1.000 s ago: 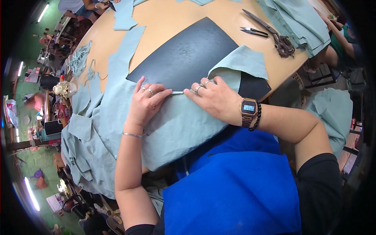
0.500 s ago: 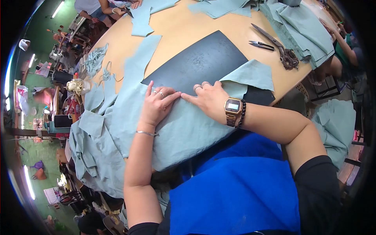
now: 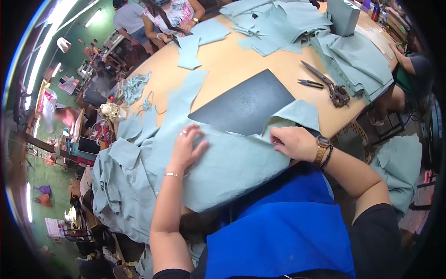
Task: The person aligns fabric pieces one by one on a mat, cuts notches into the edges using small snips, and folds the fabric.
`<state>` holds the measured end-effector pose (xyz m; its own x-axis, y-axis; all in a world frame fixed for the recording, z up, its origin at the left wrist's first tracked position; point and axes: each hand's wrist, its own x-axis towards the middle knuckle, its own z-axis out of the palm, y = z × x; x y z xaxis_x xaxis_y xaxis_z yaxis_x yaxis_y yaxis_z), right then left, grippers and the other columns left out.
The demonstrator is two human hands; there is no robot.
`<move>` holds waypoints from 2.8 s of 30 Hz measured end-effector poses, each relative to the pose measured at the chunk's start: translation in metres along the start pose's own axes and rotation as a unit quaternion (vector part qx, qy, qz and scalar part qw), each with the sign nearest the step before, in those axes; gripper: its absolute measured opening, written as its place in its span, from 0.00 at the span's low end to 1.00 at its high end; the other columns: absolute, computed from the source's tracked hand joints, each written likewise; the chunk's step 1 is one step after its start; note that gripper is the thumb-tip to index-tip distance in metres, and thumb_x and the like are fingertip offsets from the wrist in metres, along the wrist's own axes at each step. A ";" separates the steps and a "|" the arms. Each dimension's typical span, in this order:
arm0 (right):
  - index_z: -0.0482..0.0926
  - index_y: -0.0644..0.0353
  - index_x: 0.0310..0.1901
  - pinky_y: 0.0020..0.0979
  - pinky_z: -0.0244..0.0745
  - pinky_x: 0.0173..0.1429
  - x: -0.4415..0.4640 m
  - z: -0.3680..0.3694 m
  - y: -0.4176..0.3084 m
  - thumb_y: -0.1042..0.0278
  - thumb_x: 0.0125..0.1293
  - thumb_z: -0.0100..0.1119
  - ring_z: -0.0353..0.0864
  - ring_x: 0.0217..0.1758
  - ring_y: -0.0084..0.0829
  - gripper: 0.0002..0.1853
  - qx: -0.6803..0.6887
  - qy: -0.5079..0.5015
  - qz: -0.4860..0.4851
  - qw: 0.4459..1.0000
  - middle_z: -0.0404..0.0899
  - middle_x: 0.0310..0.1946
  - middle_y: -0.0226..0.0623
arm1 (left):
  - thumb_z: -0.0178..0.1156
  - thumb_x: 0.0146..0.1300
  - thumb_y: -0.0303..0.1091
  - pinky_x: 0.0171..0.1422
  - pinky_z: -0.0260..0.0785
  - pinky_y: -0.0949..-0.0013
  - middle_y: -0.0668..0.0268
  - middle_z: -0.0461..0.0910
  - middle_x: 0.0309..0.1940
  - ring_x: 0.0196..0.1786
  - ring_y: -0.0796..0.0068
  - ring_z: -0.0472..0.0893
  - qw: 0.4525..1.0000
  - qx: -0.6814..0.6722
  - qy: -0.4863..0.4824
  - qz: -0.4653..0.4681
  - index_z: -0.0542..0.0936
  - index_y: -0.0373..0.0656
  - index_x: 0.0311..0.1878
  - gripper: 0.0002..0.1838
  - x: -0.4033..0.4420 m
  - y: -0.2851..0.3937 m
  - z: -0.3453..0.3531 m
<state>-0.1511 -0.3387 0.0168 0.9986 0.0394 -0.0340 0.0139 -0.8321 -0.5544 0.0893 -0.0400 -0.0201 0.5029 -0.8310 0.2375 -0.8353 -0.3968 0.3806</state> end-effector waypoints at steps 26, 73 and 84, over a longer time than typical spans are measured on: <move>0.77 0.60 0.54 0.40 0.76 0.58 0.102 0.020 0.072 0.72 0.66 0.61 0.81 0.51 0.45 0.15 -0.008 0.179 -0.193 0.965 0.81 0.48 0.43 | 0.64 0.66 0.39 0.57 0.70 0.57 0.57 0.80 0.49 0.52 0.59 0.79 0.990 -0.044 0.102 -0.090 0.78 0.42 0.62 0.23 0.038 0.120 0.071; 0.69 0.38 0.70 0.69 0.57 0.70 0.055 0.042 0.003 0.23 0.64 0.47 0.62 0.75 0.48 0.39 -0.279 0.022 -0.210 0.937 0.66 0.69 0.48 | 0.62 0.65 0.34 0.56 0.63 0.57 0.70 0.81 0.37 0.38 0.70 0.81 0.988 0.126 0.082 -0.031 0.86 0.51 0.47 0.09 -0.026 0.126 0.047; 0.70 0.45 0.69 0.69 0.55 0.70 0.043 0.054 -0.021 0.23 0.64 0.46 0.67 0.73 0.44 0.42 -0.252 0.017 -0.198 0.947 0.71 0.66 0.46 | 0.63 0.64 0.39 0.65 0.58 0.47 0.70 0.82 0.40 0.47 0.67 0.81 0.988 0.075 -0.022 -0.130 0.86 0.51 0.44 0.08 -0.028 0.120 0.016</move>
<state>-0.1108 -0.2893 -0.0179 0.9112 0.3924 0.1256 0.4009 -0.9147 -0.0506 -0.0283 -0.0705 0.0050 0.6972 -0.7085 0.1093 -0.7046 -0.6492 0.2867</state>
